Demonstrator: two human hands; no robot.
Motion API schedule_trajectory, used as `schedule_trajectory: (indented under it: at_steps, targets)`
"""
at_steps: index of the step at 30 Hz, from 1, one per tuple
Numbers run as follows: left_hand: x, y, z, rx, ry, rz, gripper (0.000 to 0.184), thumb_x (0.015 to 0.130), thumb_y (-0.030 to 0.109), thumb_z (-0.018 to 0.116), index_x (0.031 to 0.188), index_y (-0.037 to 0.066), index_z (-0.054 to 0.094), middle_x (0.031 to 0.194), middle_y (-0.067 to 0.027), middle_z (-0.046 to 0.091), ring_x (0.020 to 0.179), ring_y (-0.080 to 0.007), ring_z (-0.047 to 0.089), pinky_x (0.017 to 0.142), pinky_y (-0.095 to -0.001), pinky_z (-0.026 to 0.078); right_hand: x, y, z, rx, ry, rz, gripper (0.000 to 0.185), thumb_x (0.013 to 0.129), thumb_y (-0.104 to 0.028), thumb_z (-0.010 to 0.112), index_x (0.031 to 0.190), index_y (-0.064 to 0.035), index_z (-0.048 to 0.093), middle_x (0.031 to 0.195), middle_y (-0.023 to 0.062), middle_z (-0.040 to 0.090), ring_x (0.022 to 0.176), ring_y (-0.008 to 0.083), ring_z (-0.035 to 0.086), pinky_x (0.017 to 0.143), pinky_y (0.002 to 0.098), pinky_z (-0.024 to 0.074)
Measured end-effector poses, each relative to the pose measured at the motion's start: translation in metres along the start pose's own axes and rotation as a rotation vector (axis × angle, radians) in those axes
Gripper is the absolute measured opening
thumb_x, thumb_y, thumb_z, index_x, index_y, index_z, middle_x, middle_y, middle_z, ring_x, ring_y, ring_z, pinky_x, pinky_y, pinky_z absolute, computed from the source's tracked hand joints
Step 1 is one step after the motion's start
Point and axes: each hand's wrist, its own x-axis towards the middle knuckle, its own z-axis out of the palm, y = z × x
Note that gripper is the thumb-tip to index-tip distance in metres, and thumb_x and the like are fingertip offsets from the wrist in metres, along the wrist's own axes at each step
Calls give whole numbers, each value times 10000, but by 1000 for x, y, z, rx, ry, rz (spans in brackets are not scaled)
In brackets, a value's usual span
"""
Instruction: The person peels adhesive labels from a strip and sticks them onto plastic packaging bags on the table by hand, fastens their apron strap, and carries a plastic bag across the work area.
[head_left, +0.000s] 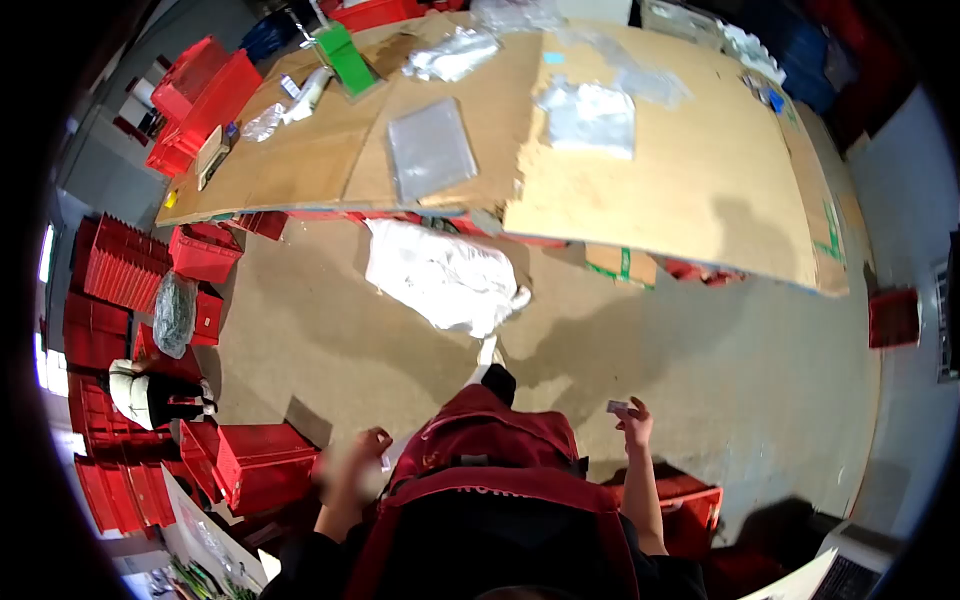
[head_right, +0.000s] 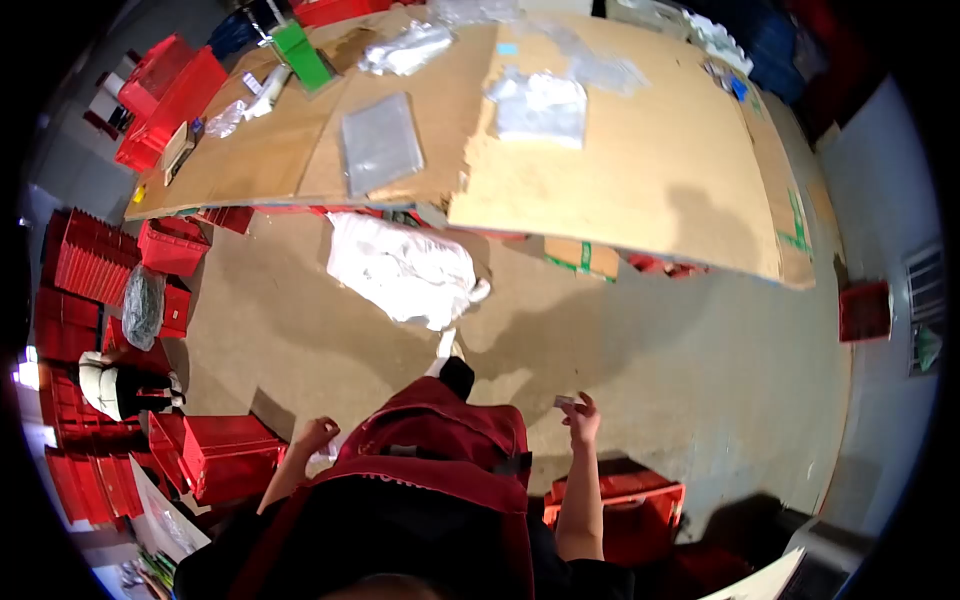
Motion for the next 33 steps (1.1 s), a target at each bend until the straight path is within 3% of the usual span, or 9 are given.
schedule_trajectory:
  at_steps: [4,10,16,21,23,25,27,29,33]
  targets:
    - [42,-49,-2,-44,13,-181,365,690,341,622,841,10,638,726,-163,628,622,-237,613,605,-357,494,40,-85,124,-221,-243,-111,148,732,-76,653,816,-1,557,643,38,574,521,87,525,440,216,410]
    - [66,-80,-57,-215,226,-41,402,726,354,492,828,-20,596,733,-184,612,622,-254,600,606,-356,481,102,-192,276,-253,-528,-398,62,797,-104,612,806,-69,561,705,-21,546,646,47,492,579,191,402]
    - [80,-43,-103,-88,174,-550,395,754,363,467,907,11,561,951,-214,595,886,-362,576,772,-414,459,165,-263,425,-314,-720,-613,119,771,-104,642,802,-26,558,774,-3,546,747,70,488,689,218,401]
    - [35,-15,-57,-288,97,-778,521,751,421,454,896,-56,605,897,-257,596,897,-357,580,777,-412,462,206,-293,535,-546,-851,-503,149,745,-128,666,813,-27,580,775,22,571,726,112,523,669,236,420]
    - [17,-40,32,-177,90,-793,415,804,400,423,843,40,625,813,-207,619,800,-354,603,713,-421,483,245,-276,575,-641,-961,-517,160,732,-157,666,834,-58,593,739,38,590,678,141,550,649,275,434]
    - [-10,-52,138,-231,140,-813,448,727,409,511,835,-3,648,829,-221,619,819,-350,609,678,-405,488,256,-279,598,-818,-1007,-591,186,720,-189,673,837,-73,587,728,53,599,678,168,568,649,299,441]
    - [-47,40,112,-592,118,-854,415,720,407,536,767,11,652,750,-215,620,733,-332,623,640,-409,485,265,-280,614,-986,-1042,-665,212,707,-220,680,840,-89,581,718,69,607,678,195,587,648,324,448]
    - [-72,56,226,-888,187,-951,404,719,398,535,696,7,635,667,-216,604,649,-304,621,601,-409,477,263,-290,620,-1413,-980,-1105,316,662,-276,717,792,-44,545,729,106,612,716,220,601,625,339,455]
    - [-127,163,220,-964,103,-1157,362,724,367,539,694,15,619,659,-211,601,656,-311,621,596,-415,481,247,-309,622,-1447,-859,-1199,326,646,-337,709,770,-82,548,850,58,603,767,277,595,617,389,446]
